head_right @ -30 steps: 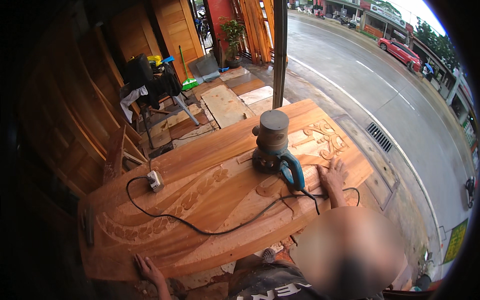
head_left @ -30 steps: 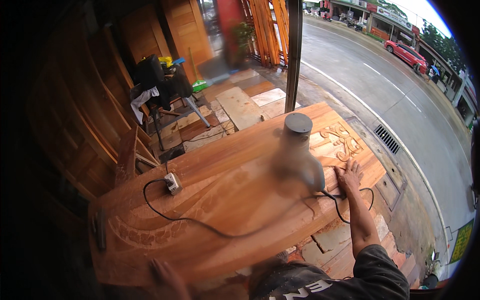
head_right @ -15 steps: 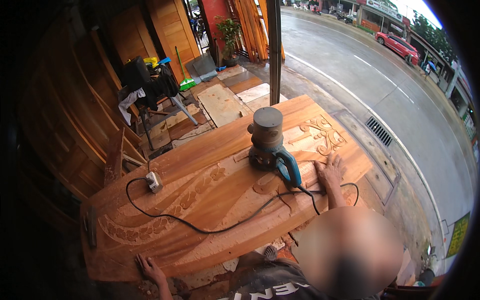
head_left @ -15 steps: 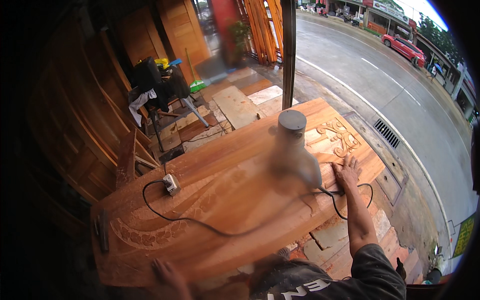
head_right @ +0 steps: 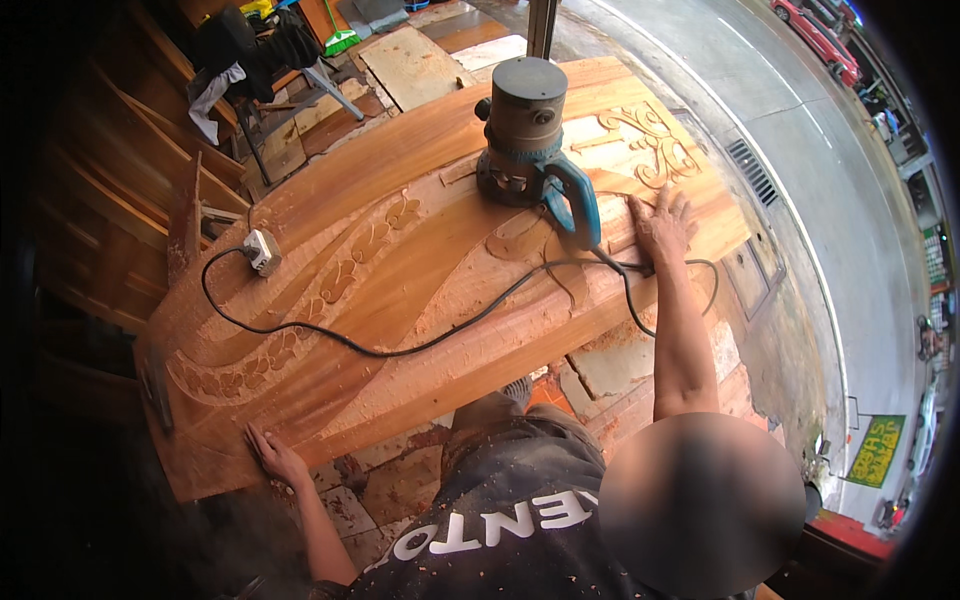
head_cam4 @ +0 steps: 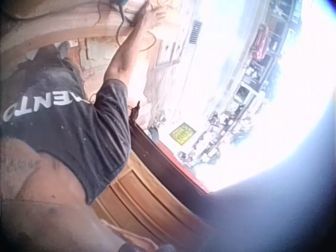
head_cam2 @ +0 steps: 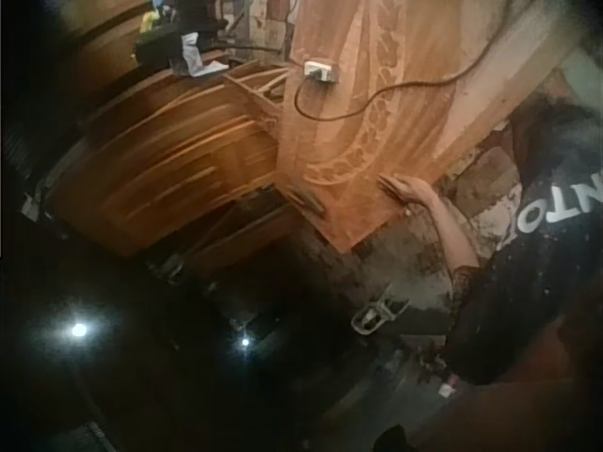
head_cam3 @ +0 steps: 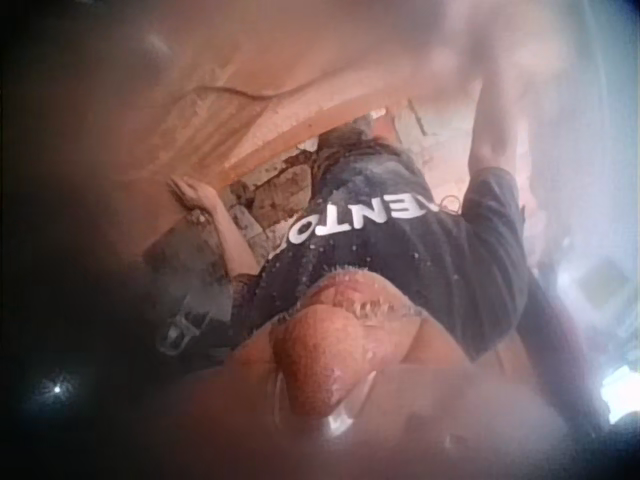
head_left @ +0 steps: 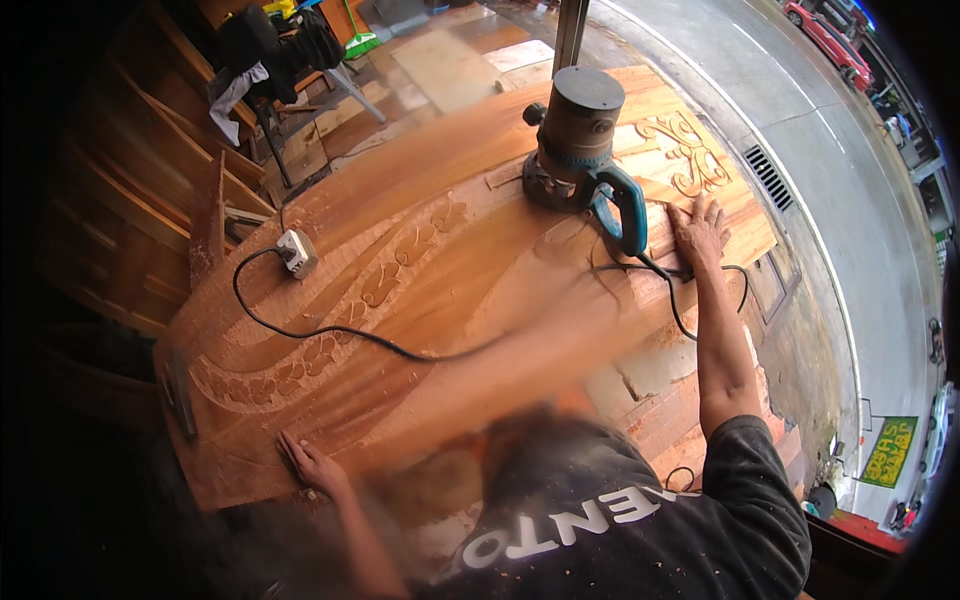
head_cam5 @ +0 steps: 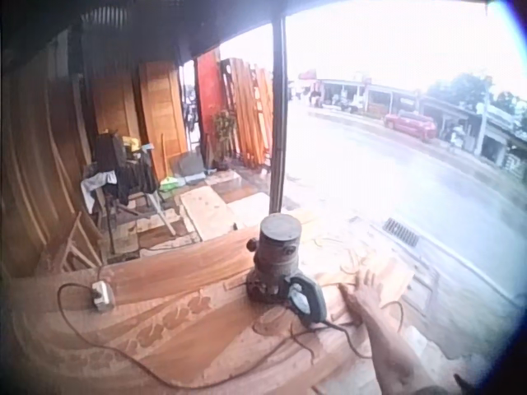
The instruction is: The person carves decorative floral patterns into a large wooden panel using a handheld router, periodically brushing away wood shavings with their hands.
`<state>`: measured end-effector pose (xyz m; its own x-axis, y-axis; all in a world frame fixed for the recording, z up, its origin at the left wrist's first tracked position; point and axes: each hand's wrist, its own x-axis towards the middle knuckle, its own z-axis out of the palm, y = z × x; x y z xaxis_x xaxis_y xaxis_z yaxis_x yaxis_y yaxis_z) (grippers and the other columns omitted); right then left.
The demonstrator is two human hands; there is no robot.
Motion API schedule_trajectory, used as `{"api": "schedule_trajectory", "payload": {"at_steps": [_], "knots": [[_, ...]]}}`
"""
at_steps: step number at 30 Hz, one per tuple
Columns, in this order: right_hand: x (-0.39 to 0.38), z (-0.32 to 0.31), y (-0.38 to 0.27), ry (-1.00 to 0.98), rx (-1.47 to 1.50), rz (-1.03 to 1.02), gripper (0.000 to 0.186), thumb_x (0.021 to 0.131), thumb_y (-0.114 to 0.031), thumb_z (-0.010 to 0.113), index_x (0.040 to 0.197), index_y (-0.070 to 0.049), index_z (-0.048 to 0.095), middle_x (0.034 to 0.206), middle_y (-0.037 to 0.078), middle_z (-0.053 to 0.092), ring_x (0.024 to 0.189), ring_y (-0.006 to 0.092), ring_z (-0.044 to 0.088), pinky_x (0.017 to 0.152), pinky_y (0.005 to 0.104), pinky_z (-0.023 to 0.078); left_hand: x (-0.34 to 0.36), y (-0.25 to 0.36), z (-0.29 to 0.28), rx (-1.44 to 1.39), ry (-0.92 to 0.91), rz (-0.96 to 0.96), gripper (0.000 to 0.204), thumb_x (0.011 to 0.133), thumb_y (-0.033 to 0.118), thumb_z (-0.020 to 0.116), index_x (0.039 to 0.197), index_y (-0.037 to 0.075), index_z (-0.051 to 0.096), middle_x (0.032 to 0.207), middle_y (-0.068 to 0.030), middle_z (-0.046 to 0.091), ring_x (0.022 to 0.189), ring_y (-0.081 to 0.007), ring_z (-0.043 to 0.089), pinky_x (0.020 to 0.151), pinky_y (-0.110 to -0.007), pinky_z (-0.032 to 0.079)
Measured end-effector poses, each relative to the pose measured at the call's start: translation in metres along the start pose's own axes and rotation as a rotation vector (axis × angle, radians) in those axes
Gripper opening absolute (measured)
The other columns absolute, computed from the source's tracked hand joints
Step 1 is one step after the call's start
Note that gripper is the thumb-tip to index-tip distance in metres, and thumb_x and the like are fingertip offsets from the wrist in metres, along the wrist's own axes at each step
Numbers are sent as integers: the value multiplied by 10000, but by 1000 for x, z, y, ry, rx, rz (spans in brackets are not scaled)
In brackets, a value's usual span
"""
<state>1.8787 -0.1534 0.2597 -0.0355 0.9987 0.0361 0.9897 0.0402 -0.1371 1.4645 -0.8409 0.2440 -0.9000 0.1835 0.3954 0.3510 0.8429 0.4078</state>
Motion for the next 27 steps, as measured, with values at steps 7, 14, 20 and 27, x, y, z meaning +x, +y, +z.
{"api": "schedule_trajectory", "payload": {"at_steps": [7, 14, 20, 27], "knots": [[0, 2, 4, 9, -32, 3, 1007, 956, -843, 397, 1692, -169, 264, 1740, 227, 216, 1622, 403, 155, 1275, 623, 113, -3, -6, -4, 33, -5, 4, 471, 1128, 192, 436, 1548, -14, 488, 1622, -205, 462, 1528, -375, 391, 1256, -460, 320], [4, 6, 2, 15, -46, -5, 1002, 959, -844, 388, 1691, -170, 265, 1741, 227, 211, 1624, 411, 143, 1276, 623, 104, 1, -5, -5, 29, -18, 2, 491, 1135, 231, 434, 1553, -24, 473, 1638, -215, 437, 1541, -369, 375, 1250, -456, 325], [4, 5, 3, -4, -45, 4, 1004, 960, -844, 385, 1694, -172, 255, 1745, 222, 203, 1628, 401, 132, 1279, 617, 95, 1, -1, -4, 34, 19, 13, 478, 1120, 211, 454, 1539, -14, 501, 1610, -202, 482, 1509, -396, 414, 1253, -472, 326], [4, 3, 1, -15, -45, 11, 1005, 962, -841, 381, 1700, -177, 230, 1748, 219, 192, 1631, 391, 124, 1283, 615, 92, 2, 1, -6, 75, 12, 4, 468, 1116, 202, 459, 1529, -13, 513, 1599, -203, 495, 1507, -391, 420, 1250, -476, 330]]}}
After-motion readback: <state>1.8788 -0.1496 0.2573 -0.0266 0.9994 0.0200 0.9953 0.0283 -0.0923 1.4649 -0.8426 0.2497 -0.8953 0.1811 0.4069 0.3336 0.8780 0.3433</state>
